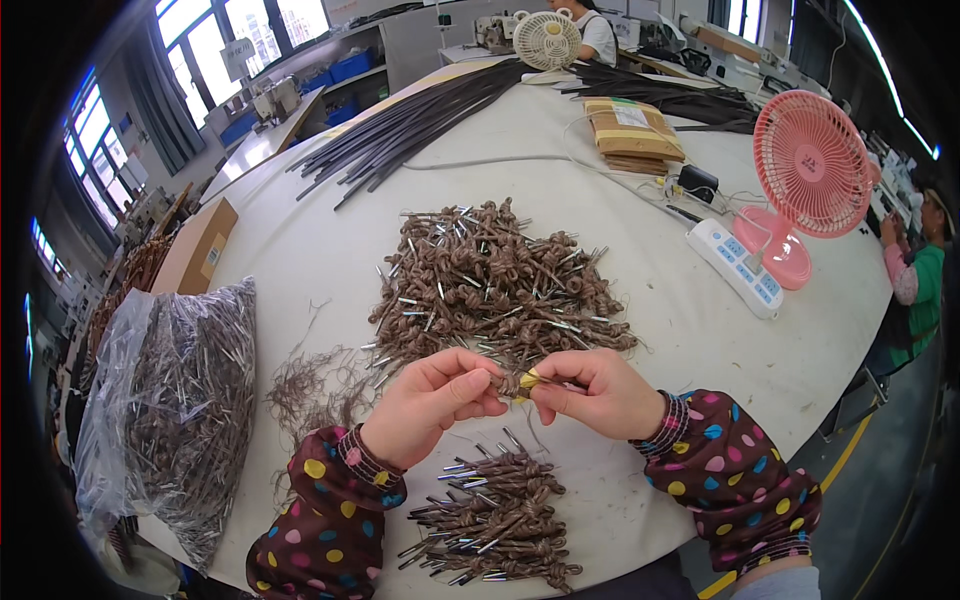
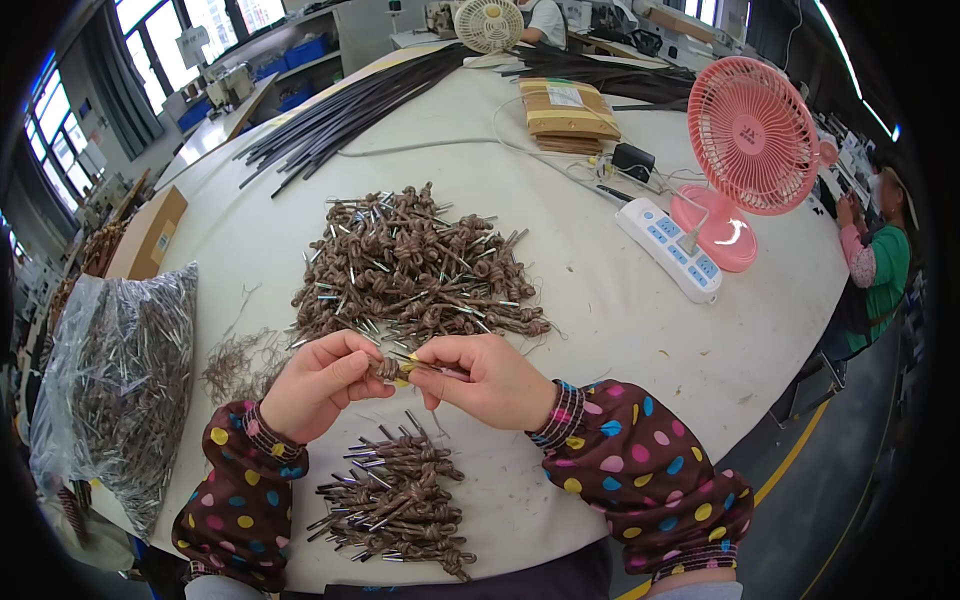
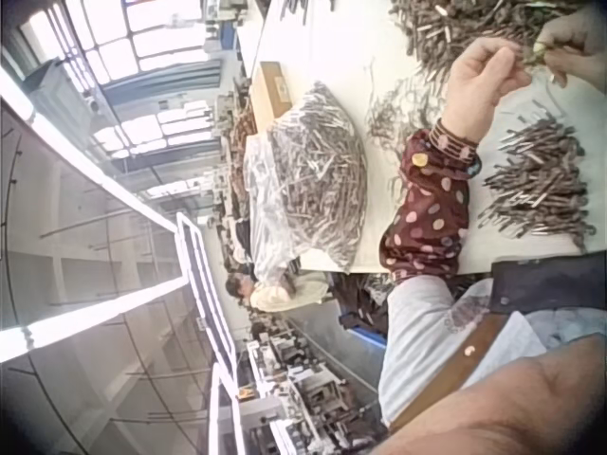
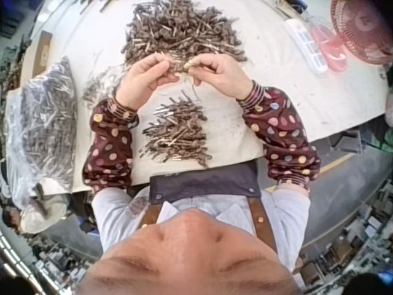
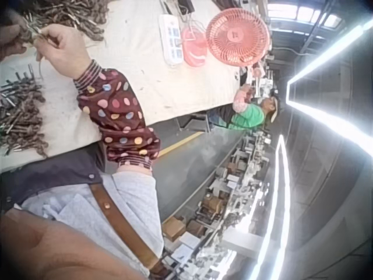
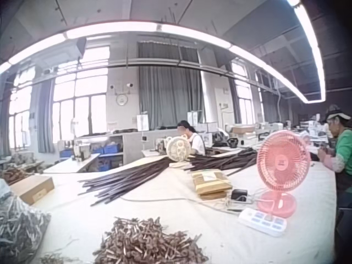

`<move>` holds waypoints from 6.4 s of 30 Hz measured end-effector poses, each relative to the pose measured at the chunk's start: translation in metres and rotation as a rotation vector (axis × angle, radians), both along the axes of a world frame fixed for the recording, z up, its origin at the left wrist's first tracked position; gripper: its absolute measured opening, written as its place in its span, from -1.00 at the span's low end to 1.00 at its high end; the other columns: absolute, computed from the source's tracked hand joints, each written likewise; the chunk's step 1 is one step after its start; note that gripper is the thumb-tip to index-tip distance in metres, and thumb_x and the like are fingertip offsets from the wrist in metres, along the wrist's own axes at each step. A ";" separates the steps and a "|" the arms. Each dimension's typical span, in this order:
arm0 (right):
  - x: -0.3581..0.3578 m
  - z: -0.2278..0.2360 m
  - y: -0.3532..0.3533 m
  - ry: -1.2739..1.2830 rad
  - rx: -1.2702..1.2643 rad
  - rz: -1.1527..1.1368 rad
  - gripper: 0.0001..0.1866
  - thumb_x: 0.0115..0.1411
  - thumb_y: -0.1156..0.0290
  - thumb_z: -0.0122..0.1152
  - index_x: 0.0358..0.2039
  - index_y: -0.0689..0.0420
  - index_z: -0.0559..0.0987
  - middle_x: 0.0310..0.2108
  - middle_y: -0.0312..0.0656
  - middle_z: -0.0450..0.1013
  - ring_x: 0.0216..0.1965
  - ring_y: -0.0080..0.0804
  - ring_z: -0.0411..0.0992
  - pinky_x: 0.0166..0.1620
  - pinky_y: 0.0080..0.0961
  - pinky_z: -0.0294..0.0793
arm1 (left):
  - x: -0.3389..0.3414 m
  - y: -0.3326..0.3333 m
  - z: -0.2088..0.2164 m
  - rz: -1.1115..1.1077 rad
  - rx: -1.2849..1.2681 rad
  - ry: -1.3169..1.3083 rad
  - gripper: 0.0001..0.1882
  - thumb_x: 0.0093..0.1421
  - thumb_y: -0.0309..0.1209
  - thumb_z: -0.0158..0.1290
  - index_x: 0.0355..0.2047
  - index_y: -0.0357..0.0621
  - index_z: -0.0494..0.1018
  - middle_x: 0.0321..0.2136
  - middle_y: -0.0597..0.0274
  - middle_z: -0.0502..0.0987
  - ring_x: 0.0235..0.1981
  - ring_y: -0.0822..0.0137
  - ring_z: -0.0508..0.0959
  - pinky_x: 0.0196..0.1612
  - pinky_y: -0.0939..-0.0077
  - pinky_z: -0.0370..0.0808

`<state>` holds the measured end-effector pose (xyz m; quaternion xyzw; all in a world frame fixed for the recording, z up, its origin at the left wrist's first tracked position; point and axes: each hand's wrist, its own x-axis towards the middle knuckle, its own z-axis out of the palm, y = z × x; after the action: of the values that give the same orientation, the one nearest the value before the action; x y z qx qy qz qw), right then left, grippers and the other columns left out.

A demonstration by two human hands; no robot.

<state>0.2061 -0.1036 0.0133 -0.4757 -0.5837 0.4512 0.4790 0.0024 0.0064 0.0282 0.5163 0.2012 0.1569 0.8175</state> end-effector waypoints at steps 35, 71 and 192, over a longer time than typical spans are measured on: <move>-0.016 -0.001 -0.005 -0.444 0.255 -0.515 -0.78 0.03 0.52 0.28 -0.27 0.23 0.55 -0.62 -0.27 0.41 -0.66 -0.65 0.24 -0.55 -0.68 0.26 | 0.003 -0.009 -0.011 0.255 1.510 0.406 -0.68 0.14 -0.42 0.10 -0.11 -0.25 0.37 -0.27 0.19 0.52 -0.30 0.28 0.53 -0.15 0.43 0.44; -0.021 -0.009 -0.002 -0.239 0.064 -0.324 -0.72 0.20 0.21 0.18 -0.25 0.18 0.51 -0.56 -0.26 0.48 -0.58 -0.42 0.45 -0.49 -0.54 0.39 | 0.015 -0.006 -0.015 0.469 1.651 -0.014 -0.78 0.05 -0.64 0.11 -0.31 -0.13 0.38 -0.36 0.27 0.53 -0.29 0.25 0.55 0.13 0.08 0.32; -0.008 0.017 -0.001 -0.752 0.411 -0.460 -0.68 0.13 0.09 0.22 -0.36 0.08 0.45 -0.47 -0.31 0.40 -0.54 -0.36 0.45 -0.53 -0.55 0.38 | 0.011 -0.009 -0.011 0.453 1.565 0.182 -0.83 0.06 -0.57 0.11 -0.34 -0.14 0.38 -0.46 0.19 0.47 -0.52 0.18 0.52 -0.49 0.43 0.46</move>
<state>0.1978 -0.1050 0.0299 -0.6181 -0.6730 0.0059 0.4062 0.0139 -0.0024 0.0174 0.8948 0.1986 0.3708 0.1498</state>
